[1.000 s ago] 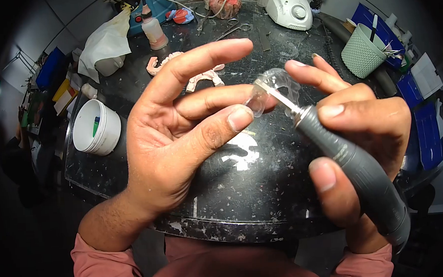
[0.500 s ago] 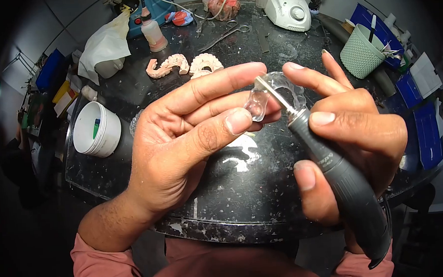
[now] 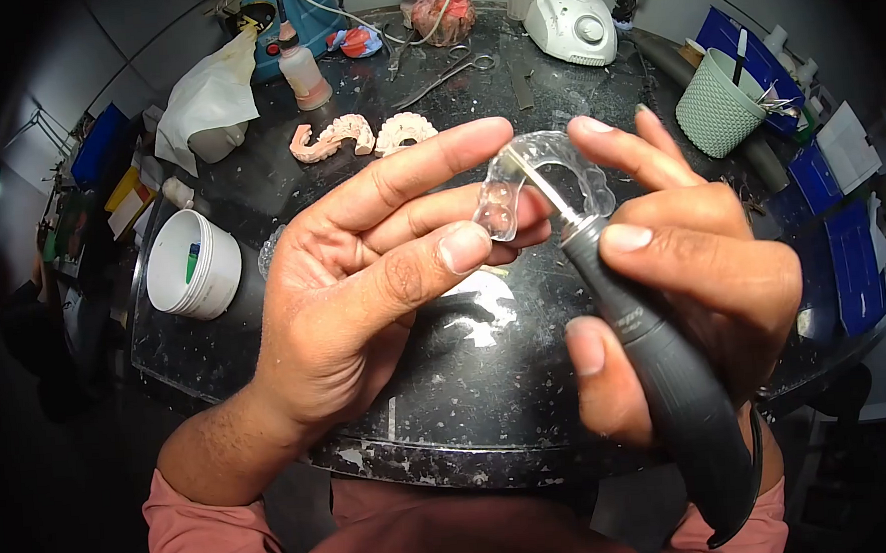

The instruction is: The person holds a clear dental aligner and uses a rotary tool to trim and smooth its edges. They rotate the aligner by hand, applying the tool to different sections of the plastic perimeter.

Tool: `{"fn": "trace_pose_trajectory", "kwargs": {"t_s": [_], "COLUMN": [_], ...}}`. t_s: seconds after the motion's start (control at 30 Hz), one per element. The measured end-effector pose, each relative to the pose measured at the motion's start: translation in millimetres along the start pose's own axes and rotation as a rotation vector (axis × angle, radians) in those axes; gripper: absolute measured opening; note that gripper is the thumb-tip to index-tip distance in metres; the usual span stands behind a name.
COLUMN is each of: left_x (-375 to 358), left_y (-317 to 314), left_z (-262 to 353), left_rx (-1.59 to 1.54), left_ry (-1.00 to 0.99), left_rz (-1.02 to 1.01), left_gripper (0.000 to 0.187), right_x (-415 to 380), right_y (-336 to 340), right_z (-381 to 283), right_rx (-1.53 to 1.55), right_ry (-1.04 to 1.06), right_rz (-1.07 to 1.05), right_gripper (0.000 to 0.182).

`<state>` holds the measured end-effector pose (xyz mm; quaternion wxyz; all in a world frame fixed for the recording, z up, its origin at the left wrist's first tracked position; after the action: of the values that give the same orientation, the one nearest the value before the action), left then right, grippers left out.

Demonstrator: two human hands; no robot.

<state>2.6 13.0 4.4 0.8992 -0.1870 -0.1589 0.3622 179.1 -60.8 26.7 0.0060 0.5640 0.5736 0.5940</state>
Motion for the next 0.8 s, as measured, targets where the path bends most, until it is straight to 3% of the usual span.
{"fn": "trace_pose_trajectory", "kwargs": {"t_s": [0.3,0.5,0.67,0.7,0.8], "left_x": [0,-1,-1,-1,-1], "left_y": [-3,1,1,0,-2], "left_z": [1,-1,-1,-1,-2], "left_rx": [-0.018,-0.011,-0.008,-0.008,-0.022], "left_ry": [-0.003,0.011,0.024,0.024,-0.030], "left_rz": [-0.006,-0.036,-0.004,-0.004,-0.007], "left_gripper": [0.055,0.054,0.056,0.056,0.055], "right_x": [-1,-5,-2,-2,0], "right_y": [1,-11,-5,-11,-8], "right_z": [3,9,6,8,8], "right_rx": [0.050,0.099,0.080,0.109,0.018], "right_ry": [0.010,0.064,0.067,0.085,0.086], "right_rz": [-0.010,0.160,0.073,0.164,0.133], "right_gripper": [0.045,0.043,0.041,0.040,0.040]}}
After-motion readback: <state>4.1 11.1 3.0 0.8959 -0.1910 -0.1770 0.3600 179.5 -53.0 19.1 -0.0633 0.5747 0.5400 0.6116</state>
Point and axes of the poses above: each hand's wrist, its own x-axis towards the middle knuckle, its own y-axis out of the back of the hand, z = x × y, the point moved 1 cm from there along x, towards the middle knuckle, and after that the axes turned 3 degrees about -z, right-handed, at the moved point
